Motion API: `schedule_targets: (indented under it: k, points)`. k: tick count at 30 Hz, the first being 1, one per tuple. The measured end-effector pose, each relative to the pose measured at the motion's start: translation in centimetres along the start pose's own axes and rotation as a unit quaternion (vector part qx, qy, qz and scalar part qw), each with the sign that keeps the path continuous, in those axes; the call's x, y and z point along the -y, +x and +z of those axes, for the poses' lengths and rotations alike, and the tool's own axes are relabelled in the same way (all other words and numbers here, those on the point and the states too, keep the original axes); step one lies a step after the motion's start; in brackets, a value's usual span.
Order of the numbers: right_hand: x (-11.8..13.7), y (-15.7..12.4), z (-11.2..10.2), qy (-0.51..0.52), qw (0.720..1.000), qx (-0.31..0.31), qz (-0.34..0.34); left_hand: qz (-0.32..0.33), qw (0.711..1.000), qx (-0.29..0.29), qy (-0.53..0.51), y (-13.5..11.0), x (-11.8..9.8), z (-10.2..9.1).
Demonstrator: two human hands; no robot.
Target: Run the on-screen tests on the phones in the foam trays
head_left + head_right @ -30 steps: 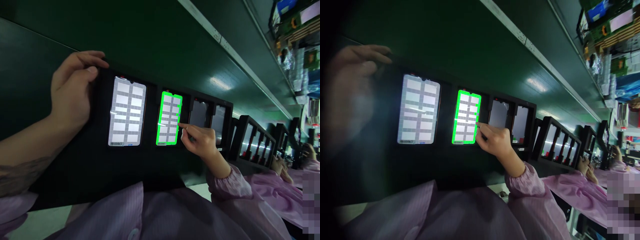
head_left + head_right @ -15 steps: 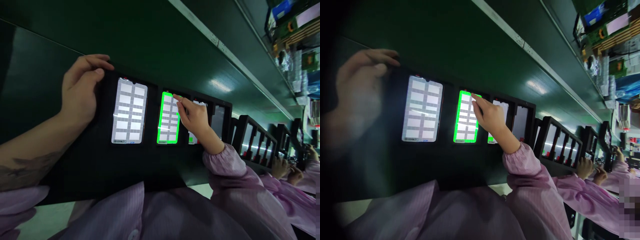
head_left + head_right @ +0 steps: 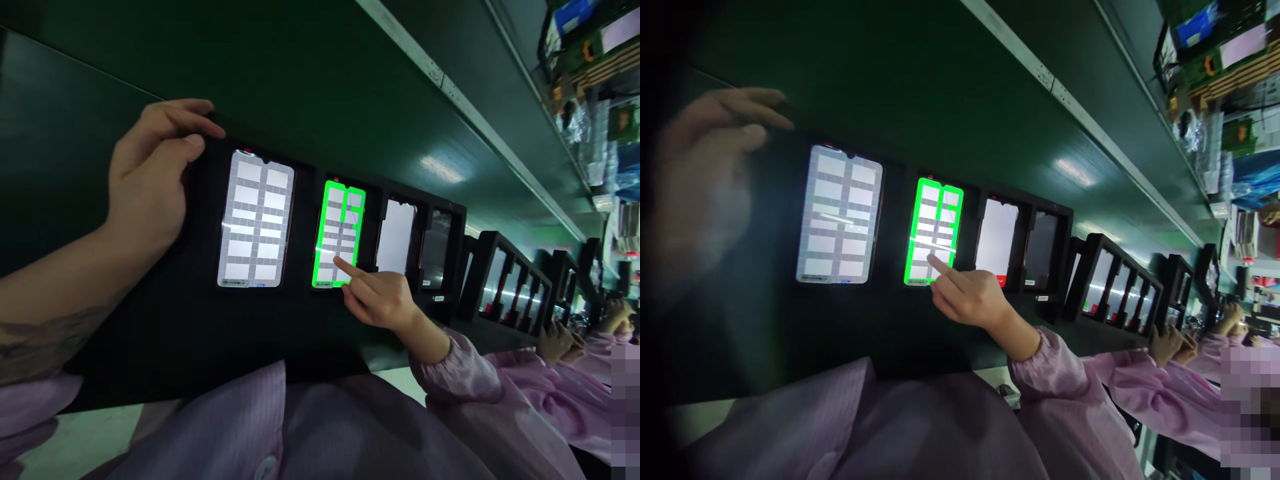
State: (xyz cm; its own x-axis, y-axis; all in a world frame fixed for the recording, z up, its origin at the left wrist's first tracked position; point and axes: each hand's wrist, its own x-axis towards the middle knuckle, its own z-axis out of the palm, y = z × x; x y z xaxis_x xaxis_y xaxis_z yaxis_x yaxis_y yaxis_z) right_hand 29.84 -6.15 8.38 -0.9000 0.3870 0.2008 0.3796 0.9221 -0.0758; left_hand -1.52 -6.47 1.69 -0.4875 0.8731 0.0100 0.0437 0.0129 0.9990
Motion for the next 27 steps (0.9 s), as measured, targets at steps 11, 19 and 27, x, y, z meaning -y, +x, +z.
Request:
schedule_targets:
  k: [11,19,27]
  points:
    - [1.6,-1.9,-0.1,0.071,0.997,-0.01,-0.01,0.001,1.0,-0.026,0.013,0.5,1.1,0.5]
    - [1.0,-1.4,-0.1,0.049,0.989,-0.048,0.133,0.01,0.999,-0.007,0.033,0.1,0.3,0.3]
    - [1.9,-0.5,1.1,0.065,0.995,0.025,0.073,0.019,0.999,-0.003,0.044,-0.6,-0.3,0.3]
